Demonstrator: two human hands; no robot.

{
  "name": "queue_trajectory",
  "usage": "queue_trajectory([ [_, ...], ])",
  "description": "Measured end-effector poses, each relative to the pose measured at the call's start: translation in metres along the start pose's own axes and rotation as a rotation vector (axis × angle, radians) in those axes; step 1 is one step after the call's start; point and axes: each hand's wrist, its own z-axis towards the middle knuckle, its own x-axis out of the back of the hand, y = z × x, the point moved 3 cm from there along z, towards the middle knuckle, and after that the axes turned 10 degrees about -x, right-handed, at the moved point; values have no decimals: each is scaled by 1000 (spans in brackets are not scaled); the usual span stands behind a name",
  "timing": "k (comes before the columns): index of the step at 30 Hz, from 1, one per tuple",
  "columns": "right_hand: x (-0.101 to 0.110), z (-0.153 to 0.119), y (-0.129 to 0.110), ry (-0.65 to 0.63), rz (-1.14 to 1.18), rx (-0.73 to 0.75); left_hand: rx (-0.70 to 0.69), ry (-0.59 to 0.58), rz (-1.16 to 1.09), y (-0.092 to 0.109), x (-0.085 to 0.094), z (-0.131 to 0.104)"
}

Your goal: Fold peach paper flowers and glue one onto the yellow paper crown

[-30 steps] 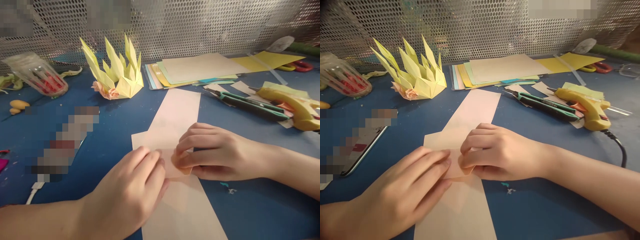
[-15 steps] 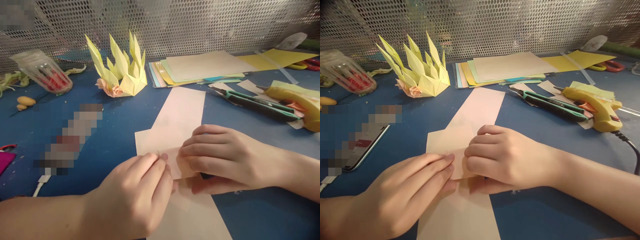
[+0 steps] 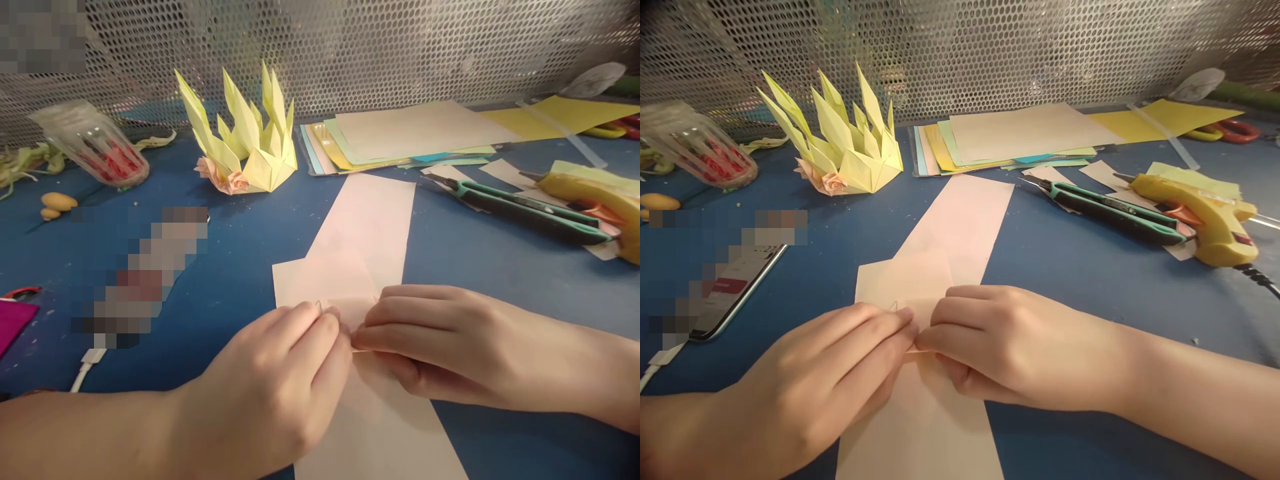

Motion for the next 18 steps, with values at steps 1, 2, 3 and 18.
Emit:
queue_trajectory([
  [1,0,0,0,-7,6,-8,-2,-15,1,0,0,0],
  [2,-1,0,0,-18,9,-11,-10,-27,8,1,0,0],
  [3,-1,0,1,-32,17,-16,-17,-46,19,1,1,-1],
  [18,-3,-3,0,-75,128,-148,162,-43,-90,5,-1,-4],
])
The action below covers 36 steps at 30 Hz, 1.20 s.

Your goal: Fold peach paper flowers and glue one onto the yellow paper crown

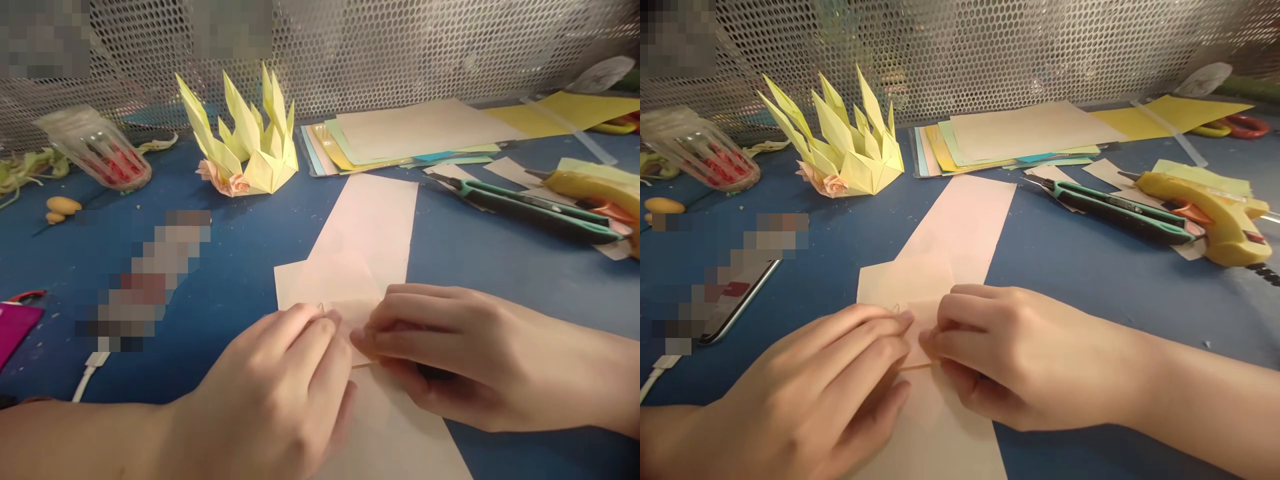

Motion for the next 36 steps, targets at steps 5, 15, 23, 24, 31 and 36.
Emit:
queue_trajectory([
  [5,0,1,1,-27,0,4,-68,-38,11,0,-2,5],
  [15,4,-2,1,17,-98,44,-96,-10,122,2,-4,2],
  [23,6,1,12,16,51,-17,-18,54,-7,-2,-6,-4],
  [24,7,3,13,4,115,-86,24,60,-46,-5,-6,-3],
  [31,2,6,9,56,143,-369,228,27,-244,-22,-6,7],
  [36,-9,0,10,146,97,-397,304,-34,-448,-25,-11,8],
])
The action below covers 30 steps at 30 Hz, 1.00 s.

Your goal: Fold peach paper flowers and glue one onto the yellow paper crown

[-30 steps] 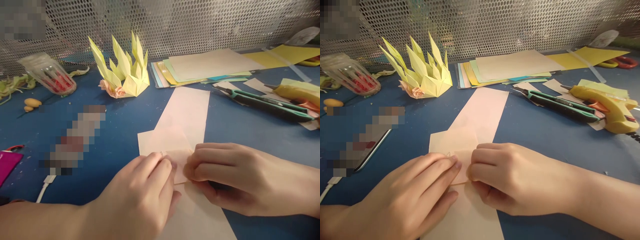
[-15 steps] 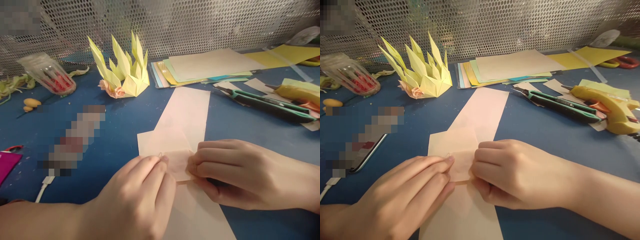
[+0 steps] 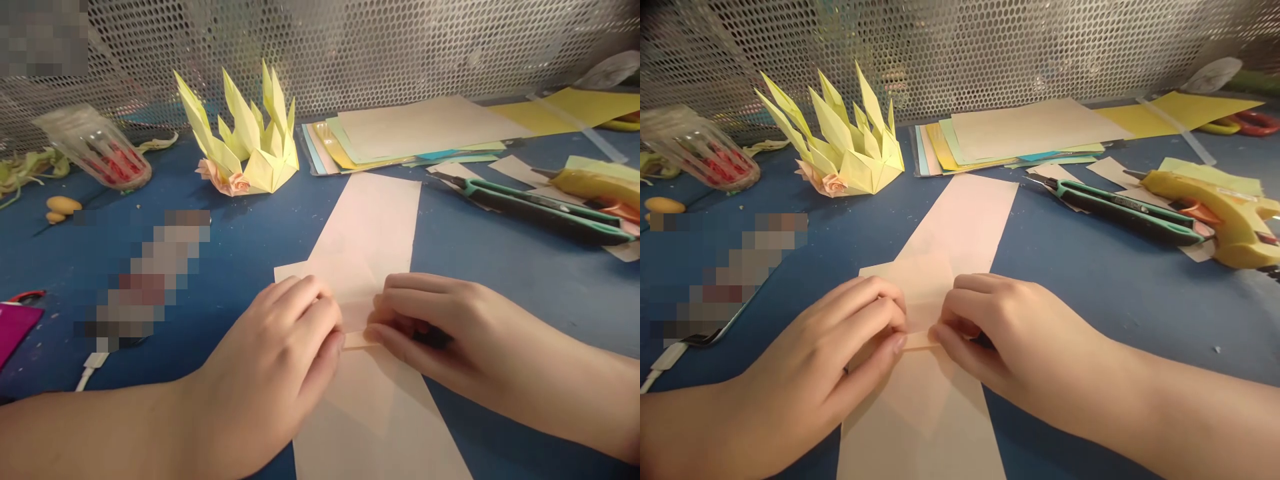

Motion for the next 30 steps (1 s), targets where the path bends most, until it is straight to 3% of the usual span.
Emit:
queue_trajectory([
  [3,-3,-1,1,53,-43,10,71,-24,-81,-2,-3,-2],
  [9,1,-1,-5,94,-136,8,127,-83,37,-2,-8,-6],
  [17,-4,-6,-2,98,-99,-49,91,-115,130,-2,-10,-7],
  [30,-1,-3,-8,30,-138,26,16,-120,290,2,-14,-10],
])
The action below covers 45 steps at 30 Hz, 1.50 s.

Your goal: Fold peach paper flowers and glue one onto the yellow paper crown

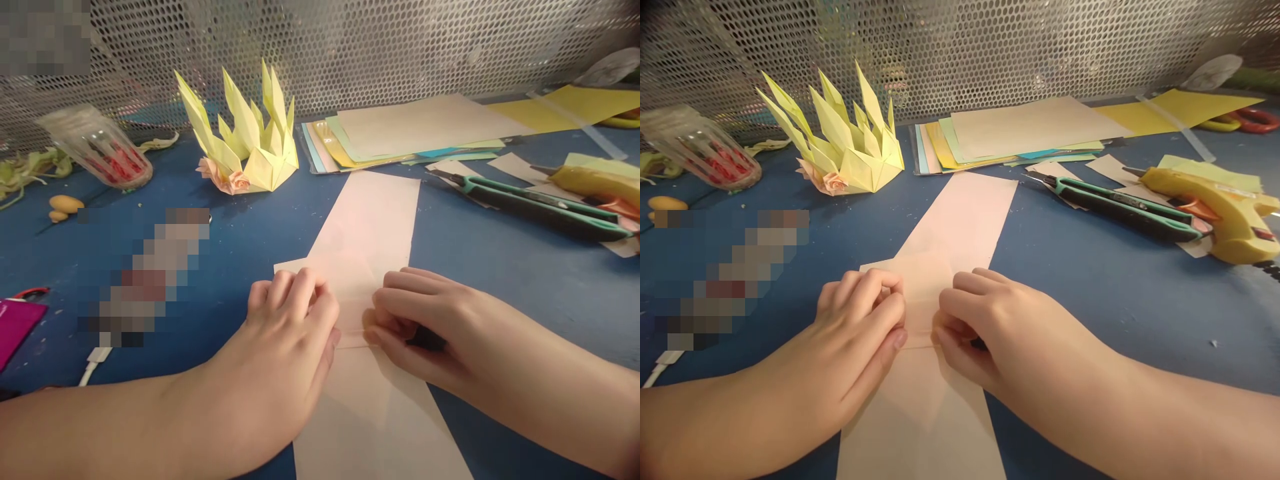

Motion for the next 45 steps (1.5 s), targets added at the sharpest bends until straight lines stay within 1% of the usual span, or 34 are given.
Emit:
queue_trajectory([
  [6,-4,-4,0,99,-78,11,-17,-21,-50,-3,2,0],
  [9,-5,-4,0,135,-102,-6,3,11,-43,-4,3,1],
  [11,-5,-4,0,134,-128,-2,19,35,-61,-4,4,2],
  [14,-3,-5,0,134,-184,1,28,33,-168,-3,7,4],
  [17,-2,-6,1,135,-193,0,8,21,-257,-2,11,6],
  [19,-2,-6,2,126,-189,5,-8,24,-262,-1,13,7],
  [24,-2,-2,1,120,-199,27,-62,59,-169,0,16,1],
  [27,-1,-1,2,101,-170,39,-129,80,-59,5,18,-6],
  [29,0,-1,3,82,-141,31,-211,134,39,10,19,-9],
  [31,1,-2,3,67,-115,16,-265,220,105,15,19,-11],
  [34,4,-2,4,58,-112,-6,-274,305,123,20,16,-14],
  [37,6,-2,5,65,-146,-10,-289,329,171,23,11,-16],
  [40,7,-2,5,61,-178,-8,-356,309,239,23,10,-16],
  [42,7,-2,5,52,-176,-4,-405,251,247,21,10,-15],
  [45,7,-3,6,74,-168,-1,-441,161,242,20,9,-14],
])
